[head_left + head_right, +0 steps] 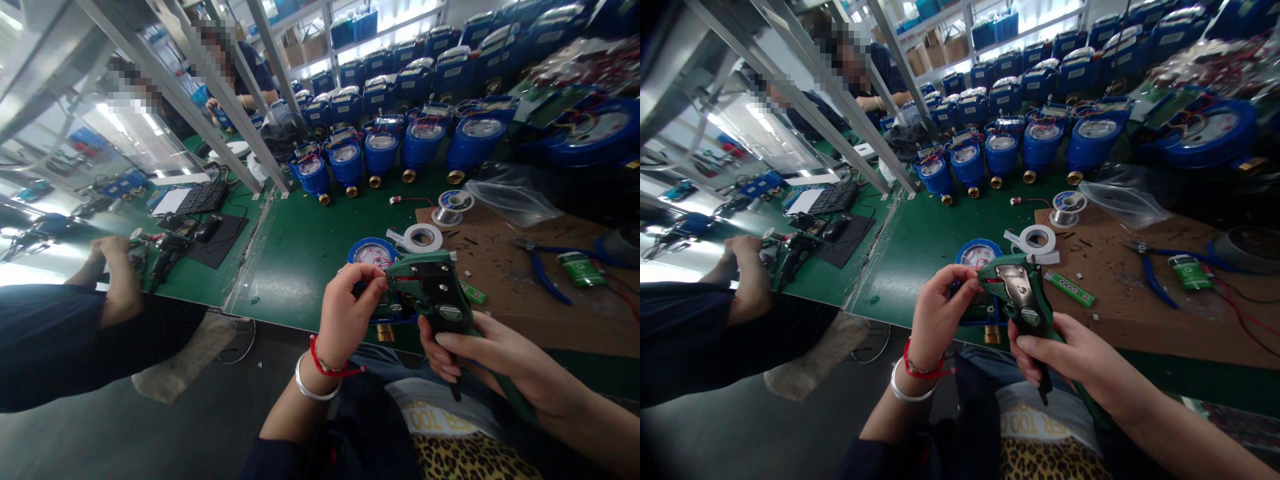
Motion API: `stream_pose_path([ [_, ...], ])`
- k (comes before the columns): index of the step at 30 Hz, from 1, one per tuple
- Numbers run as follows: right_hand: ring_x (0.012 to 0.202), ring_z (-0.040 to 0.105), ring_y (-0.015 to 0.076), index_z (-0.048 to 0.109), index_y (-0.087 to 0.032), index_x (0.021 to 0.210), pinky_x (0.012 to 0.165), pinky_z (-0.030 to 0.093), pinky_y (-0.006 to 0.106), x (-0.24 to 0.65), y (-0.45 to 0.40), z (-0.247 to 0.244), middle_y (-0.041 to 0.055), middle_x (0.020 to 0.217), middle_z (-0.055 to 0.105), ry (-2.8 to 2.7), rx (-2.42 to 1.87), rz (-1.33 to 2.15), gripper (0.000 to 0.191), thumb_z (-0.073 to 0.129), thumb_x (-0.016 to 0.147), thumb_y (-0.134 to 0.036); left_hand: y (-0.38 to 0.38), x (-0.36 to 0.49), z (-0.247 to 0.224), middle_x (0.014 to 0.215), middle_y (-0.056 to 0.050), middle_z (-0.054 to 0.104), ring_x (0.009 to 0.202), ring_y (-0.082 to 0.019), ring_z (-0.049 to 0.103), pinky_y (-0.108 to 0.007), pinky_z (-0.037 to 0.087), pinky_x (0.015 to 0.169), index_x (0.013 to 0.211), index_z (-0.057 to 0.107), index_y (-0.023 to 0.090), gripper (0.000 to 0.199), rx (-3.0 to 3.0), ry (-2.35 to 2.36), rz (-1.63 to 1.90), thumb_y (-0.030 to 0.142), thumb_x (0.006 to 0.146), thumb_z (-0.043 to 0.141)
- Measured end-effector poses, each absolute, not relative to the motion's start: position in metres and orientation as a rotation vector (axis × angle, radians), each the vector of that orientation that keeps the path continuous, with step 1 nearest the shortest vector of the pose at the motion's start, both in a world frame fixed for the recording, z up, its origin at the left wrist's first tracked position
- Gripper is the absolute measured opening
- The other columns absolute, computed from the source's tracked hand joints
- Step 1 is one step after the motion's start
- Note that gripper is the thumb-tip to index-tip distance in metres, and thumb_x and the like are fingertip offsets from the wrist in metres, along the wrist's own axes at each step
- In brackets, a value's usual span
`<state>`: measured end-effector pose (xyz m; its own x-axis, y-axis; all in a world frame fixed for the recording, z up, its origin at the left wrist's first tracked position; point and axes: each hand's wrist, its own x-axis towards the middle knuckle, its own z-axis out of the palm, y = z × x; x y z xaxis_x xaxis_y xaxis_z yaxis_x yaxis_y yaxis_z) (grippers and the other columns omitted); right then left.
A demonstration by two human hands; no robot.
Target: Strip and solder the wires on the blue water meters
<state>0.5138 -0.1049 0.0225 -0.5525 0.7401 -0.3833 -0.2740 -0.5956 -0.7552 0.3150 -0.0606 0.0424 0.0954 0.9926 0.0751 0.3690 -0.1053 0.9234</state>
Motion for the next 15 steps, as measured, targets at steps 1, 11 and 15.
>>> stream_pose_path([
  [1,0.053,0.045,0.007,0.059,-0.015,0.092,0.049,0.038,0.021,0.513,-0.105,0.022,-0.0018,0.064,0.048,-0.847,-0.947,2.155,0.027,0.067,0.083,-0.04,-0.061,0.315,0.043,0.085,-0.002,0.066,0.081,-0.015,0.06,-0.027,0.047,0.075,0.088,0.064,0.02,0.011,1.591,1.379,1.008,0.03,0.089,0.06],
  [11,0.088,0.055,0.0205,0.063,-0.025,0.107,0.083,0.046,0.034,0.527,-0.113,0.028,0.0052,0.088,0.06,-0.962,-0.973,1.89,0.031,0.064,0.081,-0.042,-0.06,0.317,0.043,0.081,-0.002,0.067,0.076,-0.013,0.061,-0.025,0.051,0.071,0.087,0.066,0.018,0.013,1.416,1.295,1.103,0.031,0.087,0.062],
  [15,0.092,0.055,0.022,0.063,-0.027,0.108,0.087,0.047,0.034,0.542,-0.112,0.028,0.0057,0.093,0.06,-0.853,-1.088,1.729,0.025,0.06,0.084,-0.035,-0.059,0.316,0.043,0.082,-0.003,0.069,0.078,-0.014,0.063,-0.027,0.052,0.074,0.093,0.07,0.019,0.015,1.373,1.292,1.117,0.032,0.086,0.064],
])
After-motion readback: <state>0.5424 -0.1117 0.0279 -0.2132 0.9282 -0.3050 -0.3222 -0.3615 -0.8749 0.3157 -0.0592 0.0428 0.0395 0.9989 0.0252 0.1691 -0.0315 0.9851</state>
